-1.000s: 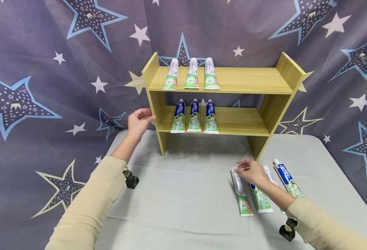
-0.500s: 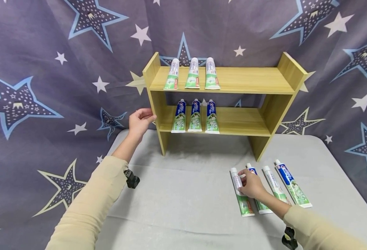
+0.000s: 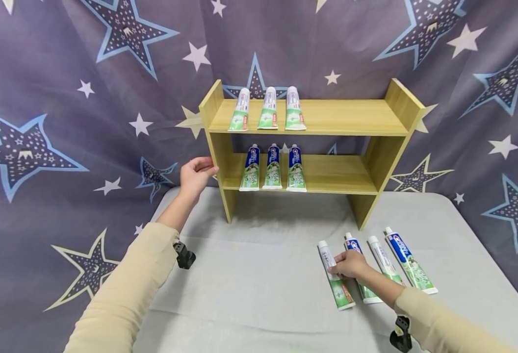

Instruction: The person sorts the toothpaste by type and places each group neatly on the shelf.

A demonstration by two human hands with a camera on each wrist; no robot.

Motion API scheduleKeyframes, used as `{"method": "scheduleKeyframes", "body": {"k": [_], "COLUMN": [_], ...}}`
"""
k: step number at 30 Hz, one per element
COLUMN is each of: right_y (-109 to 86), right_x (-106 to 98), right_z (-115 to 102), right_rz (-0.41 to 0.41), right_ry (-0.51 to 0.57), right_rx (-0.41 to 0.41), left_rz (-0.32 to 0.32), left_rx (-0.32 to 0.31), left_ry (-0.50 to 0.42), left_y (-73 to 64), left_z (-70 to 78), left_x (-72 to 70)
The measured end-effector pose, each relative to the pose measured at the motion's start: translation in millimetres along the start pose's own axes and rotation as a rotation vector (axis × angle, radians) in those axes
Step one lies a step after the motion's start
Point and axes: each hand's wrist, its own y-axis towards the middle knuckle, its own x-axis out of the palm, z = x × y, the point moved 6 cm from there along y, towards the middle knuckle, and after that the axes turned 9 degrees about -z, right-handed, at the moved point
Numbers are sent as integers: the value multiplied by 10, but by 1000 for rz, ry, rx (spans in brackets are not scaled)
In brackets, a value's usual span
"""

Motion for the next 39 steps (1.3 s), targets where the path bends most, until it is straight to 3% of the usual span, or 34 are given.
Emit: {"method": "scheduleKeyframes", "body": {"k": [2, 5, 14, 25, 39], "right_y": [1, -9, -123, -255, -527], "right_x": [32, 63, 59, -165, -625], "right_z": [23, 9, -241, -557, -1043], "right_rz": [-61, -133, -340, -383, -454], "right_ry": [125, 222, 417, 457, 459], "right_rx": [54, 88, 39, -6, -95], "left_rz": [0, -3, 13, 19, 18], "left_rx": [-8, -8, -17, -21, -25], "left_ry": [10, 18, 9, -6, -15], "left_y": [-14, -22, -32, -17, -5], "left_z": [-9, -12, -16, -3, -28], "left_x": [-7, -10, -30, -18, 5]}}
